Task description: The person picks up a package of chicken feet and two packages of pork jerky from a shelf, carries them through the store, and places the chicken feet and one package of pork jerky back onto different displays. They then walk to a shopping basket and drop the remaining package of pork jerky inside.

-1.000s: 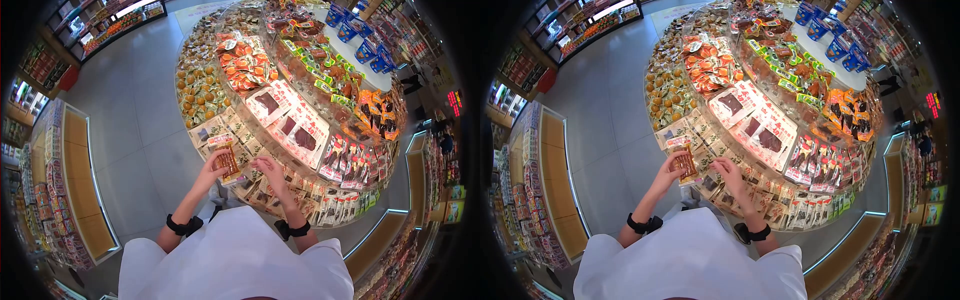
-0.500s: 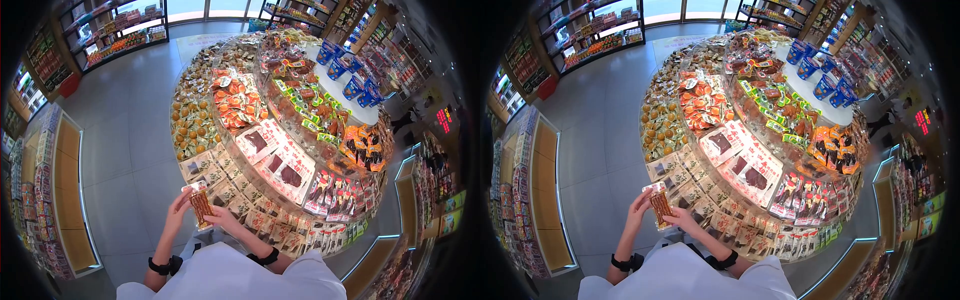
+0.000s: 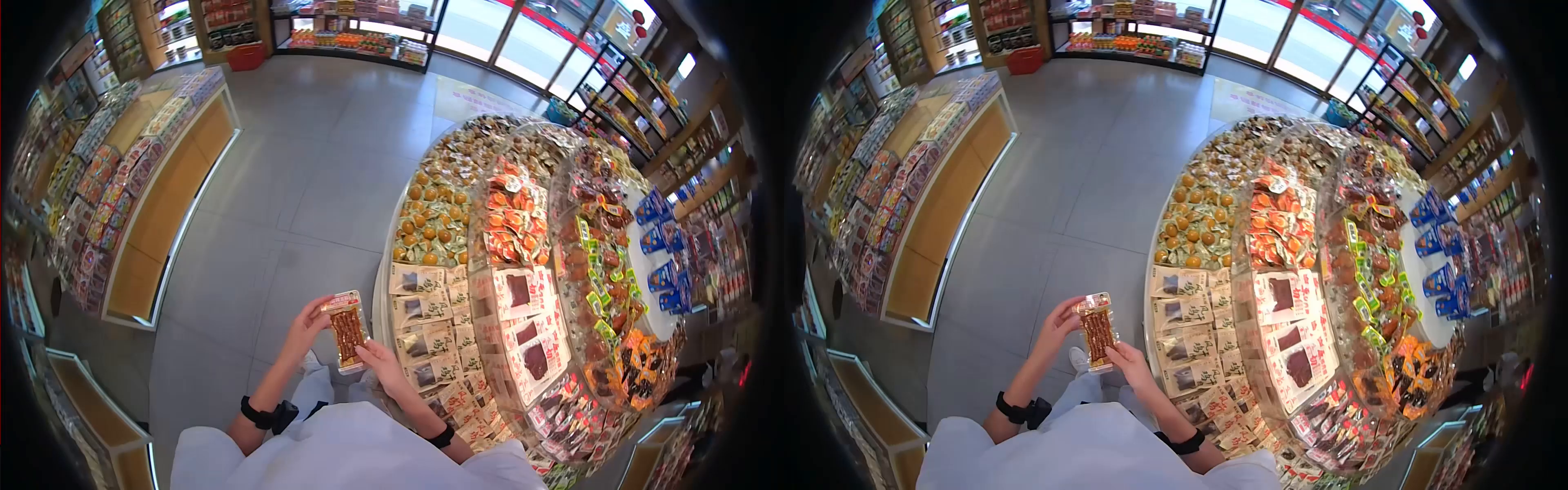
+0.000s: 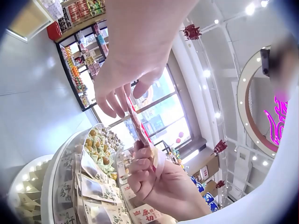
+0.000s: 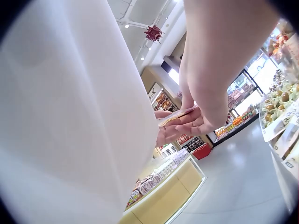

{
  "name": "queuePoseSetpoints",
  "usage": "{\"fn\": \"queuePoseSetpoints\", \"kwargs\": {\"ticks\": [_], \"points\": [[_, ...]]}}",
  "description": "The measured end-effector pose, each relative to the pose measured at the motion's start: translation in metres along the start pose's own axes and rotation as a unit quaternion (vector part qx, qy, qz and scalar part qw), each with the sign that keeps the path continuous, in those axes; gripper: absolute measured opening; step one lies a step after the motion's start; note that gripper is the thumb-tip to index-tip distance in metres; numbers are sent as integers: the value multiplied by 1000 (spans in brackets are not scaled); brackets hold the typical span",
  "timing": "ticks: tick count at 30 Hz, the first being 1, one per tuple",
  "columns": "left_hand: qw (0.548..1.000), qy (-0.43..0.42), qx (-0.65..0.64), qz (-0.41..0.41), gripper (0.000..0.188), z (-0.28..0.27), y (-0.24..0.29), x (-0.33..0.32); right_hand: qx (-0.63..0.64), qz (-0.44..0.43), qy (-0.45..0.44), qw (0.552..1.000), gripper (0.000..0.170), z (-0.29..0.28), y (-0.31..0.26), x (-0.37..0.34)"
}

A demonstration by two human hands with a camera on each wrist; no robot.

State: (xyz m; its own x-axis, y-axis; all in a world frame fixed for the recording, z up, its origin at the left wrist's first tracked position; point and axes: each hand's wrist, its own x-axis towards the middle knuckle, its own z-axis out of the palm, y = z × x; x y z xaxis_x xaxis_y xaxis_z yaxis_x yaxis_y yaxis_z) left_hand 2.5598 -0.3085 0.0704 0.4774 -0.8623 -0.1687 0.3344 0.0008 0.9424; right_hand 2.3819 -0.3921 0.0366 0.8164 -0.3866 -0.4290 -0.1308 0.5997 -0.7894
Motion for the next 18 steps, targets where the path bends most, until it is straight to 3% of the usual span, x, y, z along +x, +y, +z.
{"fn": "queuePoseSetpoints", "kwargs": {"ticks": [4, 8, 13, 14, 18], "points": [[998, 53, -21, 29, 37, -48, 15, -3, -42, 3, -27, 999, 24, 44, -2, 28], [990, 116, 65, 54, 34, -121, 35, -16, -82, 27, -55, 995, 20, 109, -13, 66], [976, 212, 14, 55, 33, -222, 43, -41, -189, 65, -117, 973, 20, 183, -3, 135], [971, 232, 0, 55, 32, -240, 43, -48, -181, 69, -84, 978, 21, 204, -4, 143], [944, 321, -15, 71, 32, -287, 70, -77, -247, 65, -146, 956, 19, 258, 3, 194]]}}
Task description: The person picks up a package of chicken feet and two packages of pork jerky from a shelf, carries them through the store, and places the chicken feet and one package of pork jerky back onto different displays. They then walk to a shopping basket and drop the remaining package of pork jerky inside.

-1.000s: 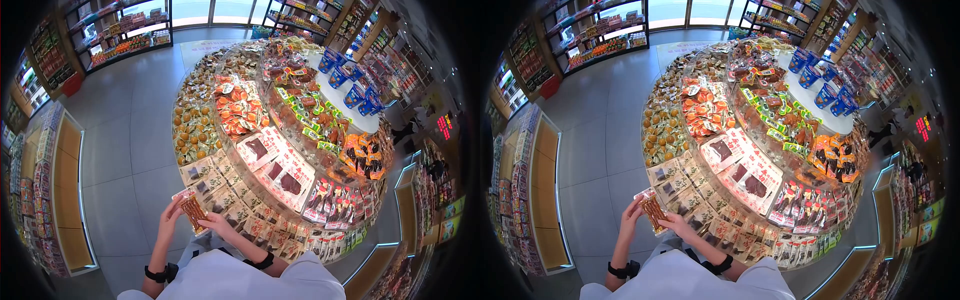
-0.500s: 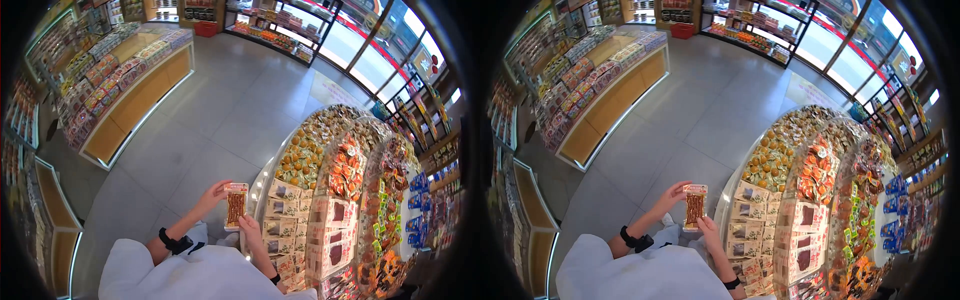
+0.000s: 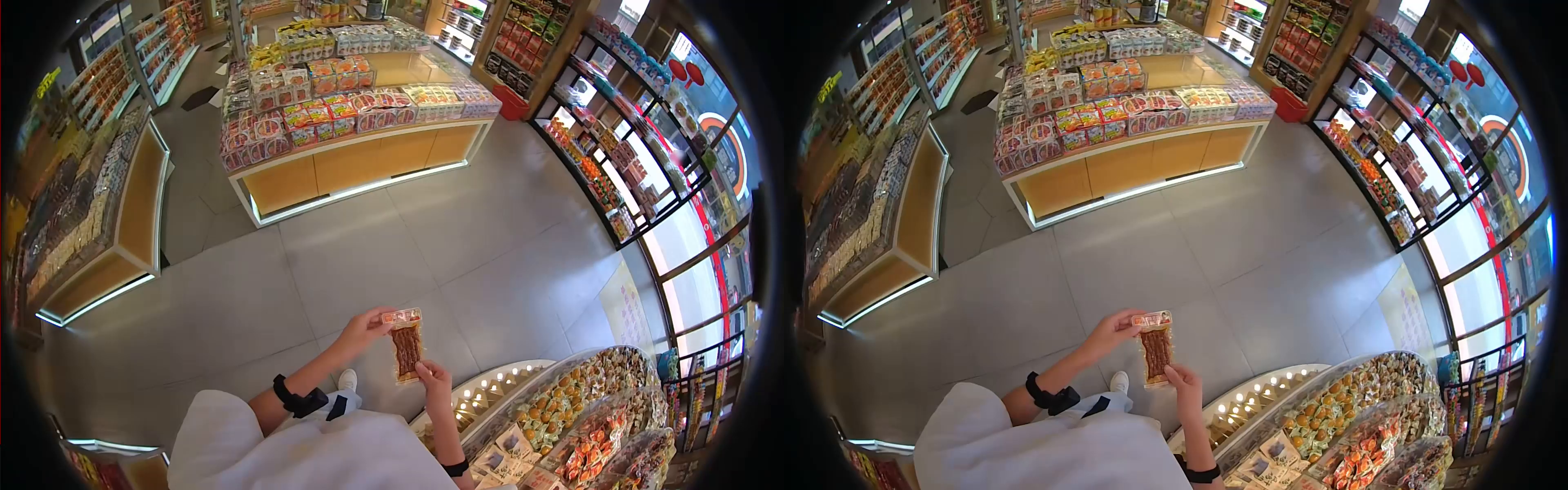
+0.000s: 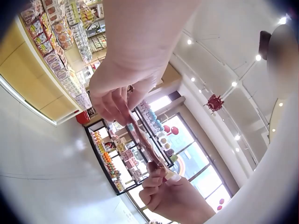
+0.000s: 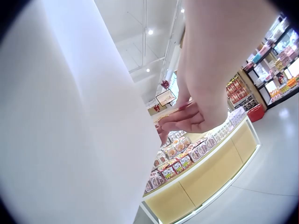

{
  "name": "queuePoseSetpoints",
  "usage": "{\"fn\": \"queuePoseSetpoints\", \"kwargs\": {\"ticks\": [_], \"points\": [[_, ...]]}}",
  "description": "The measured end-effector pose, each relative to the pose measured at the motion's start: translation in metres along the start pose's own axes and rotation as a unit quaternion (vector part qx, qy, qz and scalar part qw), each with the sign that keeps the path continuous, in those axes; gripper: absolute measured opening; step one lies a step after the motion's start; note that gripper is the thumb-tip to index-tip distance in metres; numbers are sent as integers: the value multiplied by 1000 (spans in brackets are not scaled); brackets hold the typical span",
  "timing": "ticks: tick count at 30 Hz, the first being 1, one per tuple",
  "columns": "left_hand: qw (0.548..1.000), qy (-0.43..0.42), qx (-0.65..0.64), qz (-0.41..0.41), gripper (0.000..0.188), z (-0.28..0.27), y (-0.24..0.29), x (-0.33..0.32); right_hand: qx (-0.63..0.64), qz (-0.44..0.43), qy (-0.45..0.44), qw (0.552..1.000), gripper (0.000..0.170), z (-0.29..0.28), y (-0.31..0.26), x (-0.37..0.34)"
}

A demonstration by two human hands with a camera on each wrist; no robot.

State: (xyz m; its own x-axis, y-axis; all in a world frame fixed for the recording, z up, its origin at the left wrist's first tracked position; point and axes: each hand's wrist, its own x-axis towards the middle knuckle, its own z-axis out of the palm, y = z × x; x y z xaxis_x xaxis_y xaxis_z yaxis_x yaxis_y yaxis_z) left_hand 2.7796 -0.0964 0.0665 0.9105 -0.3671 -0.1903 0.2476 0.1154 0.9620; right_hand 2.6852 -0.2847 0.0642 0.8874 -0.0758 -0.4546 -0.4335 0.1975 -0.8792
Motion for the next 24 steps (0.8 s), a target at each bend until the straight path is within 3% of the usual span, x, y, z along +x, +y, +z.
{"fn": "queuePoseSetpoints", "kwargs": {"ticks": [3, 7, 12, 19, 24], "points": [[998, 45, -24, 23, 32, -41, 13, 8, 0, 6, -52, 999, 25, 26, -15, 39], [991, 123, -48, 25, 29, -86, 19, 19, -65, 11, -120, 991, 20, 59, -41, 88], [970, 231, -60, 38, 25, -134, 38, 30, -88, 4, -269, 959, 19, 100, -57, 159], [921, 375, -68, 84, 27, -200, 53, 20, -158, 28, -480, 862, 20, 182, -82, 247], [859, 492, -98, 99, 28, -235, 61, -19, -194, 53, -593, 780, 19, 271, -90, 262]]}}
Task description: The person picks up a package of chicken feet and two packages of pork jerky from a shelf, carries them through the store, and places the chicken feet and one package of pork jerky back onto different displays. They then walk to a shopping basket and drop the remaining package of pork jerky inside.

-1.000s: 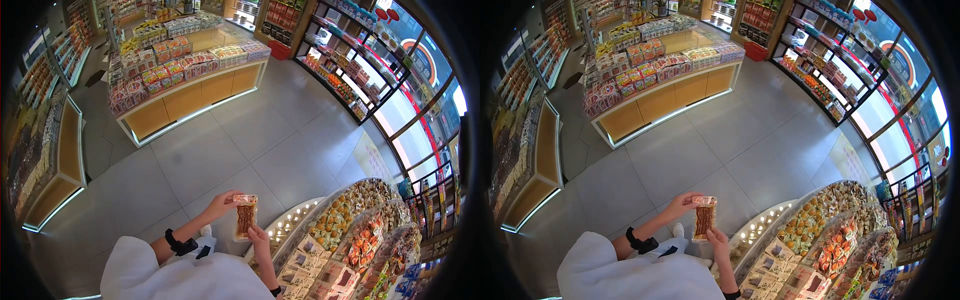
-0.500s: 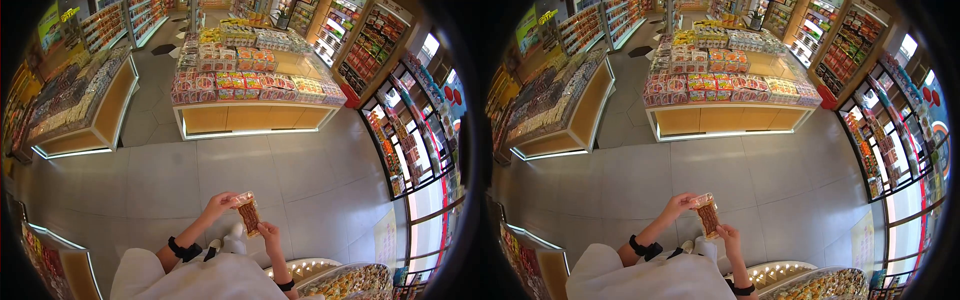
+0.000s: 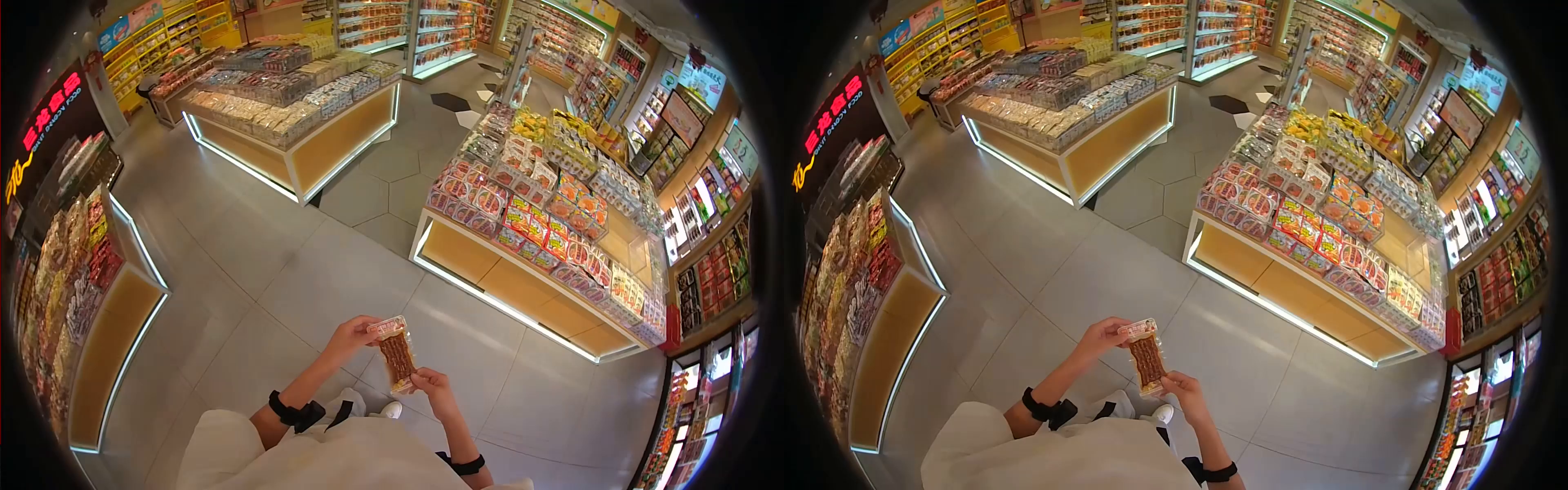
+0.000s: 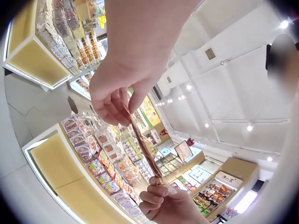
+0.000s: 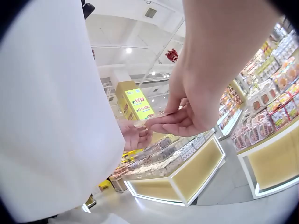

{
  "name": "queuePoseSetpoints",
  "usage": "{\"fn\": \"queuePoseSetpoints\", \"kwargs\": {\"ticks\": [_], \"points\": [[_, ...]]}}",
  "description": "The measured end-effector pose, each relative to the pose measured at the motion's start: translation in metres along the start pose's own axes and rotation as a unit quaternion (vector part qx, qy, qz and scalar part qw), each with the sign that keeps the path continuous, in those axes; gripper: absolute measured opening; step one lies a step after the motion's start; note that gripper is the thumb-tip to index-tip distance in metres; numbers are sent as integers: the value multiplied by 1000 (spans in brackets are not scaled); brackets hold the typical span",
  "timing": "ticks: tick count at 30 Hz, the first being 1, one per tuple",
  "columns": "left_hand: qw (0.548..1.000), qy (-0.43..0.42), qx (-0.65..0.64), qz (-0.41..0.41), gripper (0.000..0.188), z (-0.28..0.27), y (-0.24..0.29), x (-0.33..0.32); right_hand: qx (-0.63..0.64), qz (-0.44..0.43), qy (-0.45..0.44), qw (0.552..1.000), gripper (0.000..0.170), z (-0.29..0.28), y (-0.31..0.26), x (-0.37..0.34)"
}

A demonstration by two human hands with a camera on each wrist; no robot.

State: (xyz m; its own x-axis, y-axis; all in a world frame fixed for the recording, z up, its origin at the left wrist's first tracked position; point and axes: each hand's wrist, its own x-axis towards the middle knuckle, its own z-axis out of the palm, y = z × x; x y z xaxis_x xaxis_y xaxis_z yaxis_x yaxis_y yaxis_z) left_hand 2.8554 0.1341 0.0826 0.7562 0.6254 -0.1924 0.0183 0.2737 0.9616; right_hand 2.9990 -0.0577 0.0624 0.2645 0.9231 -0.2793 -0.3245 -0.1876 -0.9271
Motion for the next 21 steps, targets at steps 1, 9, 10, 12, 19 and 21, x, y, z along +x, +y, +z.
{"fn": "queuePoseSetpoints", "kwargs": {"ticks": [1, 9, 10, 12, 19, 21], "points": [[1000, 27, 3, 7, 28, -12, 6, 0, -5, 3, -22, 1000, 19, 7, -7, 17], [984, 176, -15, 3, 32, -122, 7, 40, -28, 69, -206, 976, 20, 56, -24, 164], [983, 185, -18, -1, 32, -135, 16, 48, -40, 75, -214, 973, 21, 64, -27, 184], [980, 200, -11, 1, 32, -169, 30, 71, -42, 87, -220, 971, 21, 82, -39, 226], [973, 226, 42, 4, 27, -284, 88, 151, -83, 75, -241, 964, 21, 152, -60, 372], [973, 231, 21, 9, 27, -309, 105, 168, -52, 88, -235, 967, 20, 167, -81, 400]]}}
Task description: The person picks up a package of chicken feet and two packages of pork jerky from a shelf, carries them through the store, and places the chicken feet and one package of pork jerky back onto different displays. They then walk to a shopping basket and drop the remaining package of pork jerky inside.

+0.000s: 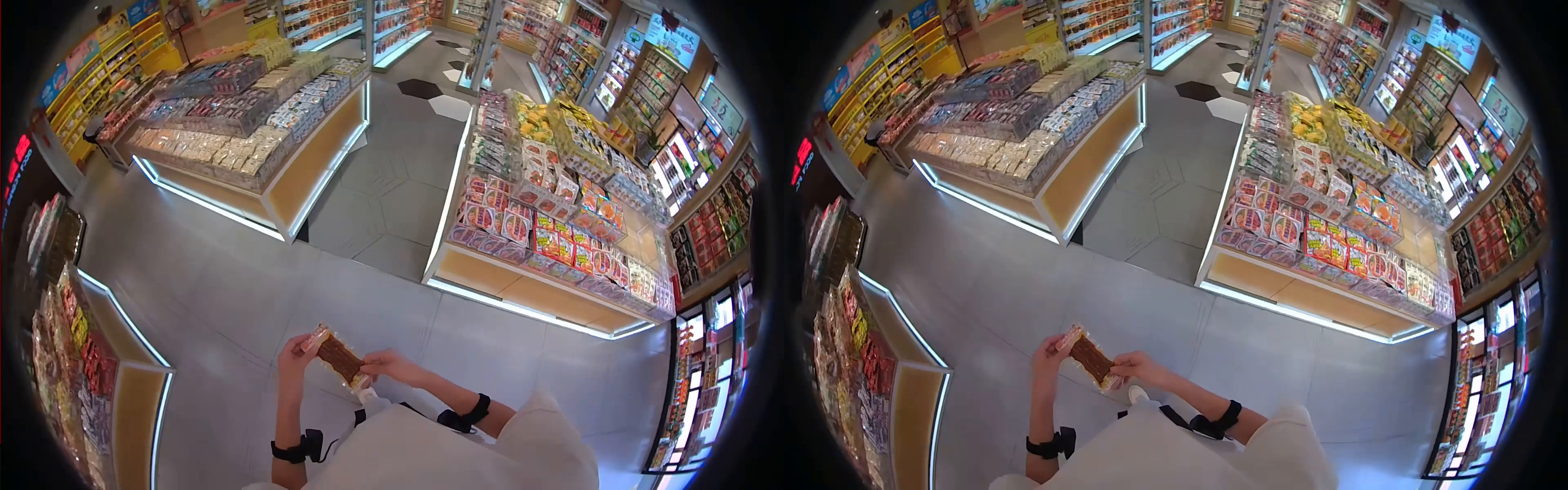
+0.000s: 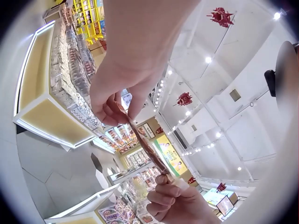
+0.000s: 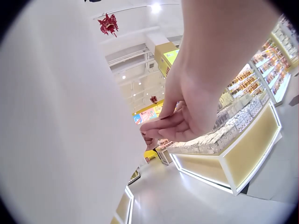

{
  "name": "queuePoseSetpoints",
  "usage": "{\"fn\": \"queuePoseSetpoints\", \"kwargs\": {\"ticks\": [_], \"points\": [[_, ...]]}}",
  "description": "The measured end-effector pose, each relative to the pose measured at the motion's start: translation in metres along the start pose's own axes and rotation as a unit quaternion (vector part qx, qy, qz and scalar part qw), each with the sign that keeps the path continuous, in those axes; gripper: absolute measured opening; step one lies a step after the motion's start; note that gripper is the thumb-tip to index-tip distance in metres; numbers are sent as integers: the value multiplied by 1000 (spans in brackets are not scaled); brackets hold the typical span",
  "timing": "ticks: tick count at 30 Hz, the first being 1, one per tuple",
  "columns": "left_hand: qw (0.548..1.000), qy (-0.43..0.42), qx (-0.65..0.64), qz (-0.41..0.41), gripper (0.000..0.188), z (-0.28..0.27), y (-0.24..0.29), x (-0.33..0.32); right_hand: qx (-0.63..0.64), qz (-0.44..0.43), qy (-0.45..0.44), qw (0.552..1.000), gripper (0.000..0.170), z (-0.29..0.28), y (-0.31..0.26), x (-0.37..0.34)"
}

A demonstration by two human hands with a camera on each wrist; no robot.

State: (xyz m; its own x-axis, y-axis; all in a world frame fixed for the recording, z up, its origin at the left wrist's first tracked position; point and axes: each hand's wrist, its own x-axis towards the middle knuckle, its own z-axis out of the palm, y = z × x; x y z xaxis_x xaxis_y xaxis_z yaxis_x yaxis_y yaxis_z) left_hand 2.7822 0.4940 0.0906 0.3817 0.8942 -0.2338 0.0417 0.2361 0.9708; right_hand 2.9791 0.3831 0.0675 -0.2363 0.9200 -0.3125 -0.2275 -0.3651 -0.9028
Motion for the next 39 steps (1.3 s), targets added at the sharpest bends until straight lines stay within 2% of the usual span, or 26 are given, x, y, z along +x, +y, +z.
{"fn": "queuePoseSetpoints", "kwargs": {"ticks": [5, 10, 15, 20, 22, 25, 27, 29, 31, 35, 37, 39], "points": [[999, -8, -48, -3, 25, -21, 13, 88, -2, 33, 23, 999, 19, -33, -29, 69], [1000, 11, -26, -6, 21, -37, 12, 177, -34, 41, 19, 998, 23, -86, -61, 151], [996, 64, -53, -19, 21, -48, 45, 258, -81, 43, -48, 995, 24, -132, -118, 252], [995, 103, -12, 2, 23, -74, 90, 324, -117, 51, -131, 983, 25, -153, -172, 352], [993, 119, -9, -3, 22, -84, 96, 341, -148, 58, -162, 974, 26, -153, -190, 388], [989, 148, -27, -12, 21, -108, 105, 356, -127, 100, -238, 958, 27, -139, -210, 441], [985, 161, -60, -8, 21, -129, 97, 366, -146, 112, -248, 951, 28, -128, -207, 479], [980, 194, -40, -31, 20, -155, 107, 371, -173, 112, -261, 943, 29, -115, -206, 515], [978, 202, -34, -42, 20, -187, 111, 380, -202, 93, -269, 937, 30, -98, -207, 552], [984, 176, -29, -26, 22, -269, 94, 419, -202, 121, -255, 938, 29, -57, -220, 626], [985, 171, -7, -19, 24, -315, 105, 440, -212, 128, -238, 939, 28, -27, -234, 670], [980, 201, -9, 0, 25, -361, 117, 457, -210, 116, -257, 936, 29, 8, -245, 715]]}}
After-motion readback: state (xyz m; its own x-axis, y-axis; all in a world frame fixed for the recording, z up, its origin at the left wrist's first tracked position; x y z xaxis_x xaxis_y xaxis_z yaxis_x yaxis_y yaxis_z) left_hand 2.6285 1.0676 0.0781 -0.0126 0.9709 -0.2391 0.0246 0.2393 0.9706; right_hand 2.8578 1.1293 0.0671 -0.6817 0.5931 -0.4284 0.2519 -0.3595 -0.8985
